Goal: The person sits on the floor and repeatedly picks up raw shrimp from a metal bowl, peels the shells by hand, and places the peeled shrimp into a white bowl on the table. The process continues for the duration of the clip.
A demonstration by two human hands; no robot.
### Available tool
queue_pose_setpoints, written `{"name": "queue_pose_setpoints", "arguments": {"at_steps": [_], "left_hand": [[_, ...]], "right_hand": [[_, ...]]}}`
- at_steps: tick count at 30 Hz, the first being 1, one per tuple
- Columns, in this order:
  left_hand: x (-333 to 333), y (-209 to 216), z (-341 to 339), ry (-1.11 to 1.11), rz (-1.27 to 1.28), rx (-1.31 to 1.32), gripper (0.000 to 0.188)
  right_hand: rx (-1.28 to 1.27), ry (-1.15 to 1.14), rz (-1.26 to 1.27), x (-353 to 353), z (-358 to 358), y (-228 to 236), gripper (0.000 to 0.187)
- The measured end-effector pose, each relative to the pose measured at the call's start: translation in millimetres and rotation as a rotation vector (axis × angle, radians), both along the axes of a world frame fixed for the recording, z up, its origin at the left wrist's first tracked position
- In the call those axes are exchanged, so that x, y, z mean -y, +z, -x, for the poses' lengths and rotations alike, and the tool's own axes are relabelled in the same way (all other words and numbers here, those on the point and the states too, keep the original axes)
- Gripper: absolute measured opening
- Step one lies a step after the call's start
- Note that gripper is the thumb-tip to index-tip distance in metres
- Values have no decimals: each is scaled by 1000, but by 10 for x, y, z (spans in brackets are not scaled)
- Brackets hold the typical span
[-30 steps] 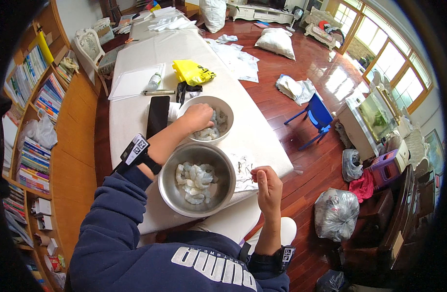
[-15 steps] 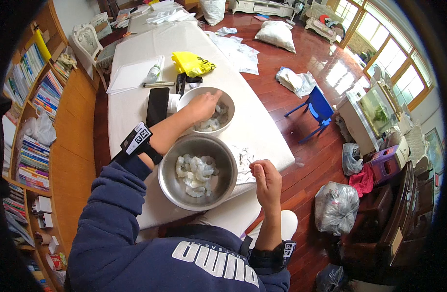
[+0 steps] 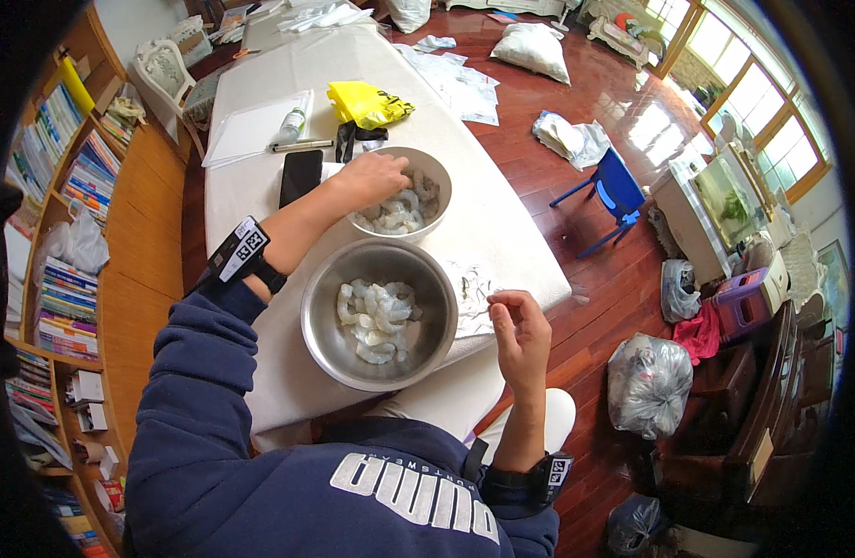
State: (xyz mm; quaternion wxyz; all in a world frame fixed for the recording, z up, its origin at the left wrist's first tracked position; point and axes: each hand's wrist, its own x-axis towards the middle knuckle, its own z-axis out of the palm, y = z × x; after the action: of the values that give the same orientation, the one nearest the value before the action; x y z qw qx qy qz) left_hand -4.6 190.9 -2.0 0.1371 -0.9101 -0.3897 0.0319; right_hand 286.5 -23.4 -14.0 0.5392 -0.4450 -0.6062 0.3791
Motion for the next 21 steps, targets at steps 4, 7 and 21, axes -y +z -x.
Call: {"name": "queue_pose_setpoints", "arguments": {"at_steps": [4,7,21], "left_hand": [[71,95,137,-19,-90,59,12],[272,231,237,64,72,315,17],[2017,545,83,69,1046,1386,29]], "right_hand": [[-105,-1,38,52,11,104,14],[-225,58,21,81,42,169,16],[-168,86,-212,303,499,327,22]]}}
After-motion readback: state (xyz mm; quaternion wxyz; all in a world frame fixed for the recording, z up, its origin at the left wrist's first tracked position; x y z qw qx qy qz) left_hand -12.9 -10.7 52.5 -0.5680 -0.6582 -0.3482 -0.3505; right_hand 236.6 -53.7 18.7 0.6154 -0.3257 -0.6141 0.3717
